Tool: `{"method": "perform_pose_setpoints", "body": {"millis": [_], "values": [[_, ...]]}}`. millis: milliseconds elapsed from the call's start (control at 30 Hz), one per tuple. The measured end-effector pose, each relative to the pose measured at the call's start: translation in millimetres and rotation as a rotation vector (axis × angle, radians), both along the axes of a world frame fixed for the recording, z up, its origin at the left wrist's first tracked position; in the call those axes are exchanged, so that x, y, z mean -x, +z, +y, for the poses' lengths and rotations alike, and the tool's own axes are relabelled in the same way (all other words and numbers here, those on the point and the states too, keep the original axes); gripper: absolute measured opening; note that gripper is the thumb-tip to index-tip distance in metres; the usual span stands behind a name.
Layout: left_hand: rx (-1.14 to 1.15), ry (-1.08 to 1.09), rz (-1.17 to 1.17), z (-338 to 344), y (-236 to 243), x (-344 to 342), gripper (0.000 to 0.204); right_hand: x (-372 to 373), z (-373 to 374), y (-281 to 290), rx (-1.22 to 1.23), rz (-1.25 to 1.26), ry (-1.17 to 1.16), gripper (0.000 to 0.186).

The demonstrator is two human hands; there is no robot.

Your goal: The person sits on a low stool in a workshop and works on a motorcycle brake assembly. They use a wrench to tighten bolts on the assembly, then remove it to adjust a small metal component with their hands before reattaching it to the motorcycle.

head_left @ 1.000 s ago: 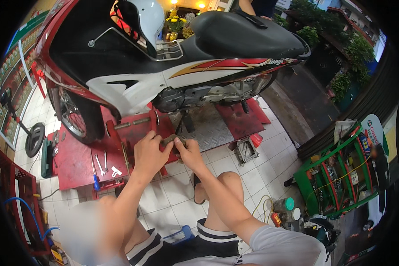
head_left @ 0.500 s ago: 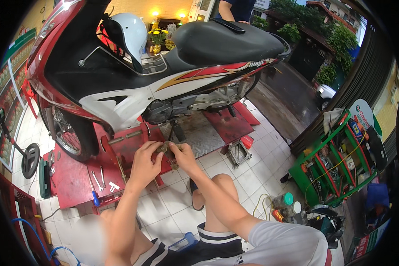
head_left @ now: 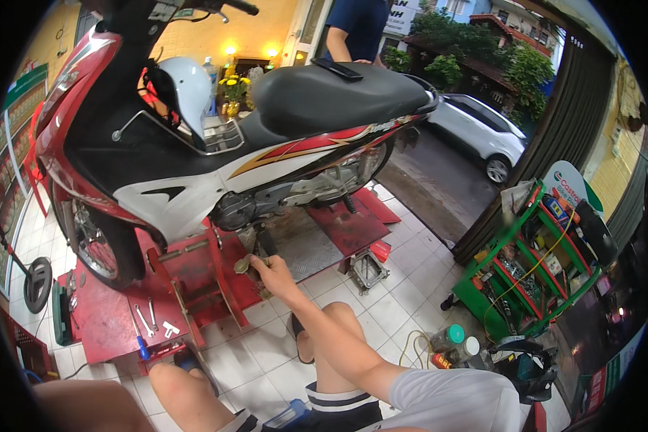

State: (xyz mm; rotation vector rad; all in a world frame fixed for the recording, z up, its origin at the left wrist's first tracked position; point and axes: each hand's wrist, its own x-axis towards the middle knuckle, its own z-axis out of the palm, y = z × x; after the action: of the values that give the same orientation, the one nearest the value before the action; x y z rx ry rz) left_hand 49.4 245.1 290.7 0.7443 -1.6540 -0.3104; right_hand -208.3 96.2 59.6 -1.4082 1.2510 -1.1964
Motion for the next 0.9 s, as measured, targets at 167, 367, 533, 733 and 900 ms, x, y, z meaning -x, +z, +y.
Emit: {"method": "perform_pose_setpoints", "body": {"millis": [167, 367, 533, 733, 900], "values": [[-0.004, -0.057, -0.124, 30, 21, 5, 0.033, -3, 7, 8, 0.04, -0.008, -0.053, 0.048], [0.011, -0.073, -0.179, 36, 42, 22, 0.034, 2, -12, 5, 0.083, 0.024, -0.04, 0.051], [-0.034, -0.038, -0.189, 58, 50, 20, 0.034, -3, 17, -2, 0.116, 0.069, -0.049, 0.051], [-0.036, -0.026, -0.205, 59, 50, 33, 0.035, 12, 0, -5, 0.169, 0.174, -0.104, 0.053], [-0.067, -0.059, -0.207, 58, 51, 41, 0.035, 11, 10, 7, 0.061, 0.09, -0.057, 0.053]]}}
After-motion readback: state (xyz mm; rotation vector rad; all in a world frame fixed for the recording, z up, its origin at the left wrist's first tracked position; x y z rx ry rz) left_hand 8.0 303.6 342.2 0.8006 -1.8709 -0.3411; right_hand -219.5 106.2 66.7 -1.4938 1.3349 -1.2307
